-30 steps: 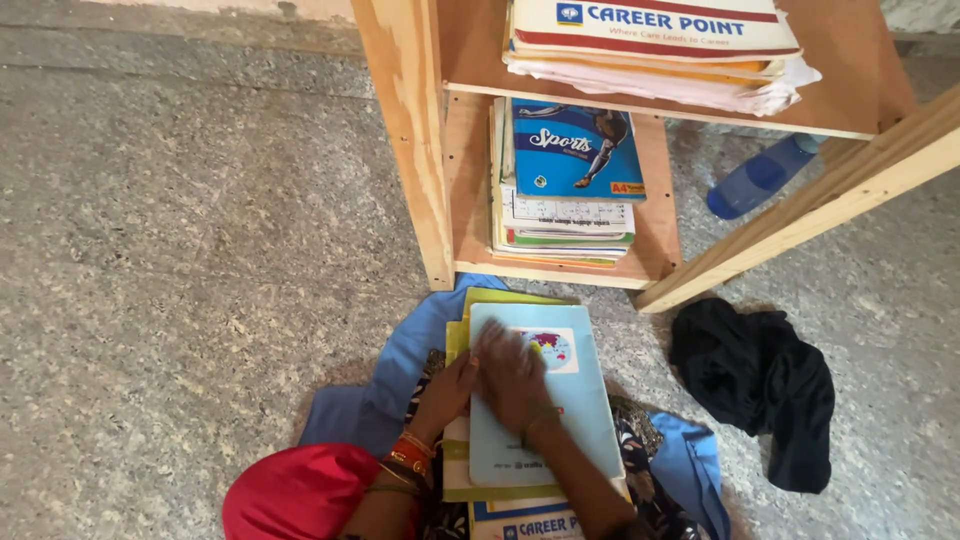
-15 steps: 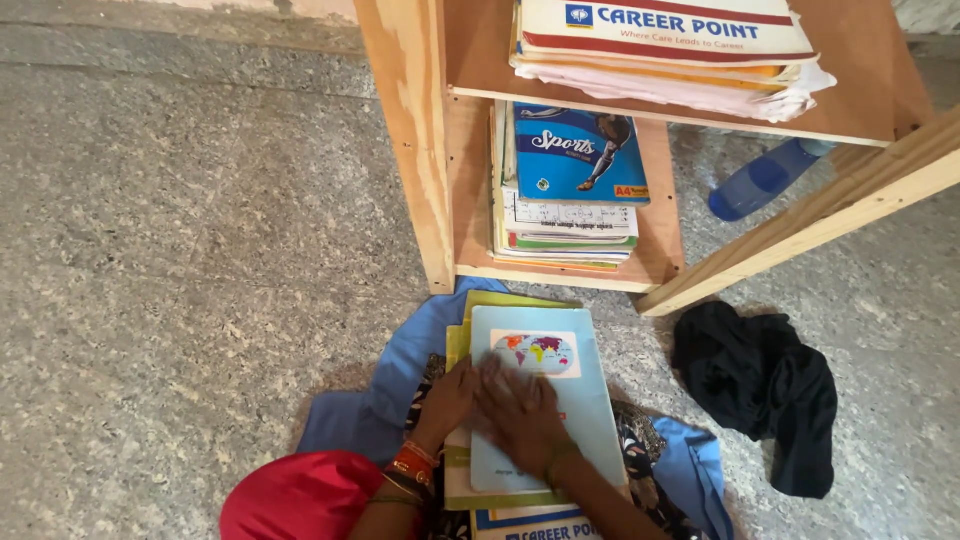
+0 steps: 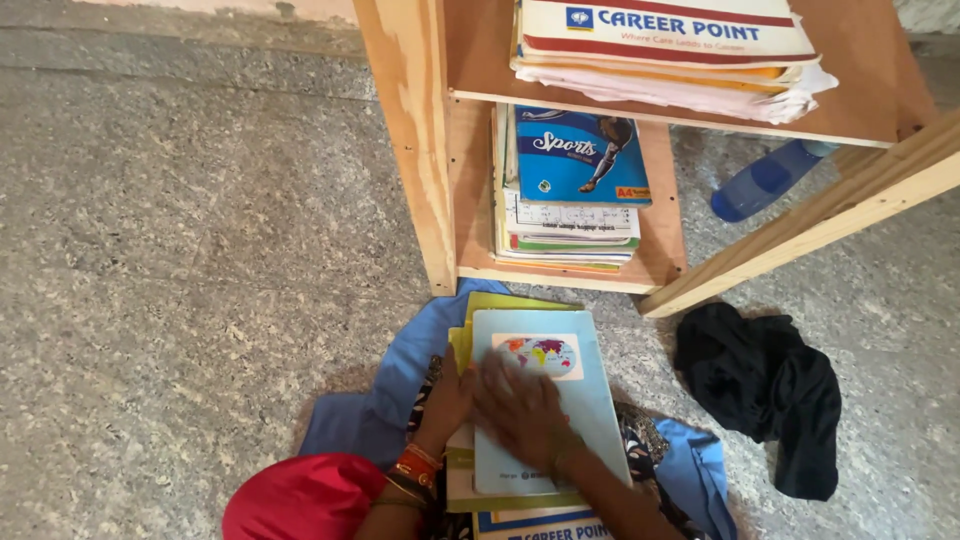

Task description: The person sits on the floor and wipes a wooden shelf with a cloth. Then the person wipes the covers of several books one by one and places them on the shelf.

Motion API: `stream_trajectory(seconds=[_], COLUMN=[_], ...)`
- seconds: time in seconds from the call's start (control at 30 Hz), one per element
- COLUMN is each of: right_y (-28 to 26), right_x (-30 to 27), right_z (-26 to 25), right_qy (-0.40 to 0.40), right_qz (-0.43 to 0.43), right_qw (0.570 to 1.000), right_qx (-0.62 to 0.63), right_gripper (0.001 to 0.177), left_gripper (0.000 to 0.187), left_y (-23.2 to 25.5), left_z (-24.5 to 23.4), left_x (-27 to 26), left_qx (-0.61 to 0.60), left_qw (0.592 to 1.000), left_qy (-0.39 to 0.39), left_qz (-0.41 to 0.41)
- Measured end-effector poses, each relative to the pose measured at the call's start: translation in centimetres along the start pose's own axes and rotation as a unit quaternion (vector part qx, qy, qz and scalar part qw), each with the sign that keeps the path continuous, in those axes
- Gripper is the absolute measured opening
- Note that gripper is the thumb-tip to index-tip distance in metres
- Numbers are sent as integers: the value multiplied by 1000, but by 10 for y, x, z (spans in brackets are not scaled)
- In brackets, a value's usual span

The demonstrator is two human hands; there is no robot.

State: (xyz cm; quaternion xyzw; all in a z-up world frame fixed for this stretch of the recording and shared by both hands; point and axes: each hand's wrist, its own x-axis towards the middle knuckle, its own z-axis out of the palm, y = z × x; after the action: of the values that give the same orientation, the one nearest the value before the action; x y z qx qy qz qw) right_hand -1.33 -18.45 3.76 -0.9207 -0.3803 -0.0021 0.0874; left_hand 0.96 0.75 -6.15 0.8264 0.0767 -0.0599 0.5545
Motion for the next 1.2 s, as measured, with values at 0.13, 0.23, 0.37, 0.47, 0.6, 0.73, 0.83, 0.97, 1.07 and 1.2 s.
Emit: stream_trajectory(seconds=[0.13,0.23,0.37,0.47,0.6,0.73,0.83,0.97,1.07,1.2], right_y=[-31,-23,22,63,94,62,13,-49,-23,39], right_x=[-60,-48,19,66,62,-20,-59,-72,-41,-2], right_z=[-28,-16,30,52,40,-2,-15,-13,-14,-30], right_qy=[17,-17,-18,-99,-154,-234,-142,13,-231,-195], right_qz=[-80,-42,83,202,388,282,258,93,132,283], right_qw=[996,999,991,973,909,922,954,994,964,939], right_qx=[-47,-23,-103,-56,-16,-123,-53,-62,17,-14], right_gripper=[61,62,60,57,60,65,64,77,66,66], left_gripper=[59,49,53,59,65,66,67,66,66,68], left_y=[1,14,49,70,69,55,49,44,40,48], left_z=[2,-3,-26,-34,-36,-27,-24,-19,-21,-23], left_x=[-2,-8,-12,-17,-16,-12,-7,-8,-7,-13], left_qx=[58,65,-38,-71,-81,-37,26,48,23,15], left_qw=[998,997,994,986,986,992,994,993,997,995], left_qy=[-9,-34,-95,-124,-124,-105,-99,-97,-72,-85], left_qz=[18,28,-41,-80,-77,-52,-42,-44,9,-51])
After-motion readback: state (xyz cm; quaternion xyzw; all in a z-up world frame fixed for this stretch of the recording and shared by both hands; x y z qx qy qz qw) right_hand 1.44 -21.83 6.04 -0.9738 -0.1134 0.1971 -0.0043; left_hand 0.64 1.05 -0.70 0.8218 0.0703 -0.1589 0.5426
